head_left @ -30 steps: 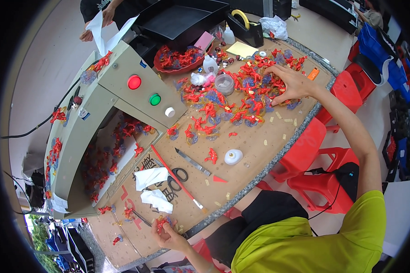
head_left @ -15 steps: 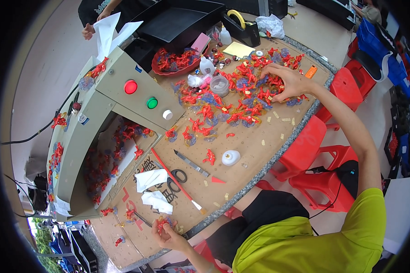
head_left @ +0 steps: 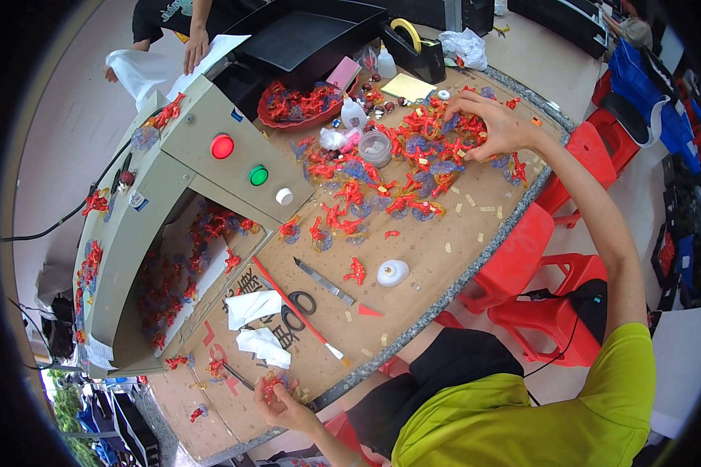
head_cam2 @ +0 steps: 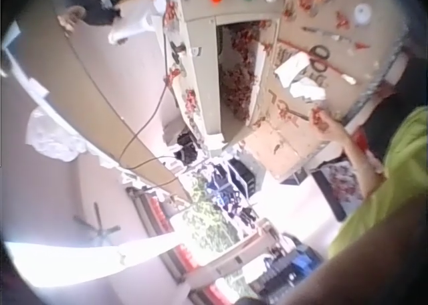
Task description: The person organizes figurine pieces on the workbench, applies glue using a squeeze bottle and a brush, and attaches the figurine components together by hand.
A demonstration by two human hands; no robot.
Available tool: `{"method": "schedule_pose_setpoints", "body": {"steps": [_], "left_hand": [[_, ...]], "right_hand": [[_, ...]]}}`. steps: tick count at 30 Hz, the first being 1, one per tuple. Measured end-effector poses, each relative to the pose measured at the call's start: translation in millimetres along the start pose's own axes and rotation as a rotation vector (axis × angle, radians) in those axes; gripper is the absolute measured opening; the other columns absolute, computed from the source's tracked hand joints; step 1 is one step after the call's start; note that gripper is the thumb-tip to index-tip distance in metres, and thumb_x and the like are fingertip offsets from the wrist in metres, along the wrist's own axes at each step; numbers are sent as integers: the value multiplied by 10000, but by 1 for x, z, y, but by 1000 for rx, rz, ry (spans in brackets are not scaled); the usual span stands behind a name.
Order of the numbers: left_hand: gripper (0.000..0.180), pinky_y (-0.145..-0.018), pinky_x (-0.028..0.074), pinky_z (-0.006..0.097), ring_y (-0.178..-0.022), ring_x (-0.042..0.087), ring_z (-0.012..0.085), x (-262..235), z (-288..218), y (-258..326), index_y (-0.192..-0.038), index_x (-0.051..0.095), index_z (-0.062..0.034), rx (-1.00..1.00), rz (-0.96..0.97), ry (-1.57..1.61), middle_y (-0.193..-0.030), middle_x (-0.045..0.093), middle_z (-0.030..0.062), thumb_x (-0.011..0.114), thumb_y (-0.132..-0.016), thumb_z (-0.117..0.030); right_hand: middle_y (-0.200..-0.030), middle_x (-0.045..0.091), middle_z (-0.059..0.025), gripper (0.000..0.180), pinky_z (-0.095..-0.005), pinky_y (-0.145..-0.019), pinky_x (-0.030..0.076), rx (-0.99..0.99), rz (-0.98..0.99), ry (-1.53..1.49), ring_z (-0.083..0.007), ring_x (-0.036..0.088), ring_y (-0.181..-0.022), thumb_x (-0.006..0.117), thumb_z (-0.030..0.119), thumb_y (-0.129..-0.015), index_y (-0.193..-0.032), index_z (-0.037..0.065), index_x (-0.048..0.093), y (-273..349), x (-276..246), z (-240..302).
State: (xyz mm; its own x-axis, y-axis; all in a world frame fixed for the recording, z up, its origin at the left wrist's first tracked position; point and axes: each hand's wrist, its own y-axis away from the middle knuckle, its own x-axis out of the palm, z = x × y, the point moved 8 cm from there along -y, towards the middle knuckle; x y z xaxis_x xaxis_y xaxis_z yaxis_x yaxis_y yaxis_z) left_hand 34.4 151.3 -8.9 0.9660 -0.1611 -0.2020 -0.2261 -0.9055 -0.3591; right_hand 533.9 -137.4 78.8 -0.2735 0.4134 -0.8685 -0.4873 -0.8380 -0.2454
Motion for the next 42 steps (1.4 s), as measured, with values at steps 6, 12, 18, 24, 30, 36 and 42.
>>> {"method": "schedule_pose_setpoints", "body": {"steps": [6,12,18,24,30,36,42], "left_hand": [[275,-564,564,245,-814,611,162,-2,3,0,-1146,493,40,-30,0,-4,-1019,581,141,501,-871,30],[276,-566,568,250,-814,612,160,-2,4,-1,-1153,495,39,-29,7,-8,-1003,586,138,501,-879,9],[270,-560,569,251,-812,612,154,-1,1,-2,-1157,499,32,-51,-3,-21,-992,591,126,502,-891,-14],[267,-548,563,244,-813,613,160,-3,5,-4,-1135,494,38,-110,-28,-51,-974,594,129,493,-869,21],[252,-543,558,240,-808,629,165,-10,10,-1,-1133,500,24,-67,-40,-164,-972,603,118,498,-882,2],[216,-763,497,299,-841,605,195,-19,24,7,-1056,574,42,-104,-57,-179,-951,632,126,568,-844,1],[237,-723,497,283,-824,597,180,-22,24,10,-1082,567,41,-133,-60,-152,-948,629,119,564,-849,1]], "right_hand": [[-1182,461,-95,585,-363,-1010,343,8,-29,7,-255,445,-1152,729,216,-510,-1044,75,536,-14,-27,13],[-1162,467,-90,570,-342,-1011,336,-4,-83,27,-250,457,-1139,730,222,-537,-1053,72,541,-31,-59,16],[-1161,472,-83,560,-345,-1016,328,-109,-127,103,-240,459,-1144,752,212,-580,-1078,73,537,-70,-71,31],[-1122,519,-78,553,-344,-951,378,-201,-265,98,-221,498,-1104,761,301,-631,-1094,78,557,-148,-74,23],[-1093,546,-91,700,-310,-899,436,-48,-421,224,-208,543,-1043,765,455,-633,-1177,84,526,-282,-89,-2],[-1199,528,-150,806,-318,-652,570,107,-537,-120,-234,621,-956,782,471,-620,-1274,101,490,-379,-70,-30],[-1203,566,-124,436,-295,-651,577,78,-612,18,-217,640,-912,695,278,-769,-1134,55,609,-354,-98,-56]]}}
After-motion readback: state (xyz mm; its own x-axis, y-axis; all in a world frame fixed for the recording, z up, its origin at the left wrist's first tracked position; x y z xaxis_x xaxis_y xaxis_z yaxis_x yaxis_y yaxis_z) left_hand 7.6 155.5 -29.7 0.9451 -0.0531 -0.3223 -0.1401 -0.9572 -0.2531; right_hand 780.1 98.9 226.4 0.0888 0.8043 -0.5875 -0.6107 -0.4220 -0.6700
